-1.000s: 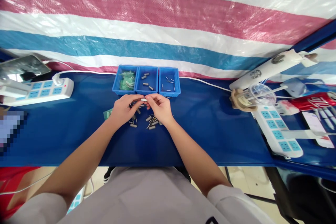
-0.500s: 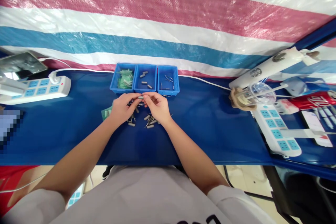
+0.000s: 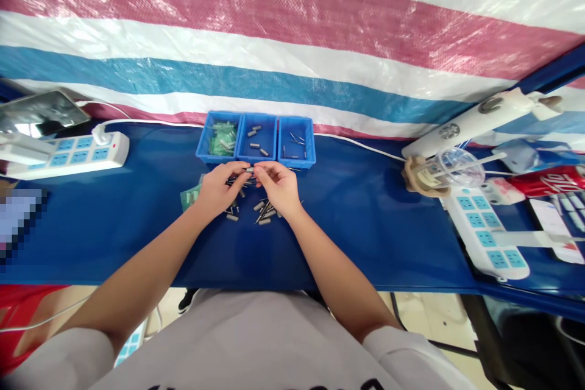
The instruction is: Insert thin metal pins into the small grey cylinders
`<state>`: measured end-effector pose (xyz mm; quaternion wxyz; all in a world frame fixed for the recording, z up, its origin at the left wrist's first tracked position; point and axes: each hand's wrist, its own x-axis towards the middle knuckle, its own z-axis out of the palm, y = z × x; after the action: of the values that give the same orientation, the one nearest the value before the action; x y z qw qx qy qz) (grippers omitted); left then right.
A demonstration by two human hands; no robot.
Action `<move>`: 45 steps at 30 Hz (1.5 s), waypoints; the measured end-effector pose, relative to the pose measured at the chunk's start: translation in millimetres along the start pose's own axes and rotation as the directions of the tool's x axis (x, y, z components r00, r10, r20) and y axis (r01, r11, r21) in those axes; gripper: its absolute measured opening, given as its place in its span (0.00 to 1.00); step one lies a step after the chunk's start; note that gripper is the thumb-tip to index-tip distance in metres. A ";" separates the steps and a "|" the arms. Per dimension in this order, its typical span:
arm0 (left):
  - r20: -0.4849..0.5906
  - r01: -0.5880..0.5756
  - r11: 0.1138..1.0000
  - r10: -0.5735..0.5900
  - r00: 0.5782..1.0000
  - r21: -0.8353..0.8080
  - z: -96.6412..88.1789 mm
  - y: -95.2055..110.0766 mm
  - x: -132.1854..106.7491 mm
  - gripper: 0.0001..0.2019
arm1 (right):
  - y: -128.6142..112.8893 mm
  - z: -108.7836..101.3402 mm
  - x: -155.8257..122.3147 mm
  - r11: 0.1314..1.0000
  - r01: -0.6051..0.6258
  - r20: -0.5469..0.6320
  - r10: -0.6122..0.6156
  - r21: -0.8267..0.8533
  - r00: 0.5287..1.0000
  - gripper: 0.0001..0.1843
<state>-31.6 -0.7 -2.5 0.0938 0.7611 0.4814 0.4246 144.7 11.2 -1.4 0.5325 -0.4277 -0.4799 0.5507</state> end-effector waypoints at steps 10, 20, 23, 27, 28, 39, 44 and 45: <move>0.093 -0.013 0.999 0.010 0.996 0.029 -5.3 2.3 1.9 0.16 | -1.6 0.8 -3.7 0.998 0.056 0.042 -0.055 -0.040 0.998 0.15; 0.033 0.014 0.999 -0.013 0.999 -0.031 -1.3 1.5 -0.9 0.10 | -0.4 1.0 -1.7 1.000 0.017 0.029 -0.017 -0.010 0.999 0.16; 0.048 0.010 1.000 -0.009 0.999 -0.018 -2.6 2.1 -0.2 0.11 | -0.2 1.8 -3.0 0.998 0.048 0.043 -0.046 -0.030 0.998 0.15; 0.106 0.025 1.000 -0.025 0.994 -0.001 -5.7 3.2 1.0 0.16 | -0.7 4.0 -6.3 0.996 0.067 0.050 -0.065 -0.051 0.997 0.15; 0.120 0.041 0.999 -0.041 0.992 0.000 -6.2 3.4 0.8 0.18 | -1.2 4.5 -6.8 0.996 0.065 0.053 -0.062 -0.054 0.997 0.16; 0.067 0.097 0.992 -0.092 0.994 -0.081 -1.2 7.9 -3.0 0.11 | -2.1 4.5 -5.4 1.000 0.020 0.036 -0.019 -0.010 0.999 0.17; 0.090 0.079 0.996 -0.075 0.993 -0.045 -7.9 5.3 1.1 0.17 | 2.7 4.3 -9.7 0.986 0.121 0.077 -0.113 -0.113 0.991 0.16; 0.092 0.079 0.996 -0.074 0.993 -0.049 -8.9 5.4 1.4 0.19 | 3.1 3.9 -10.3 0.977 0.153 0.091 -0.141 -0.147 0.986 0.16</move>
<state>-34.4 -4.7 6.8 0.1516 0.7577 0.4940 0.3987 141.1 0.7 -4.2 0.5177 -0.4084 -0.5720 0.4879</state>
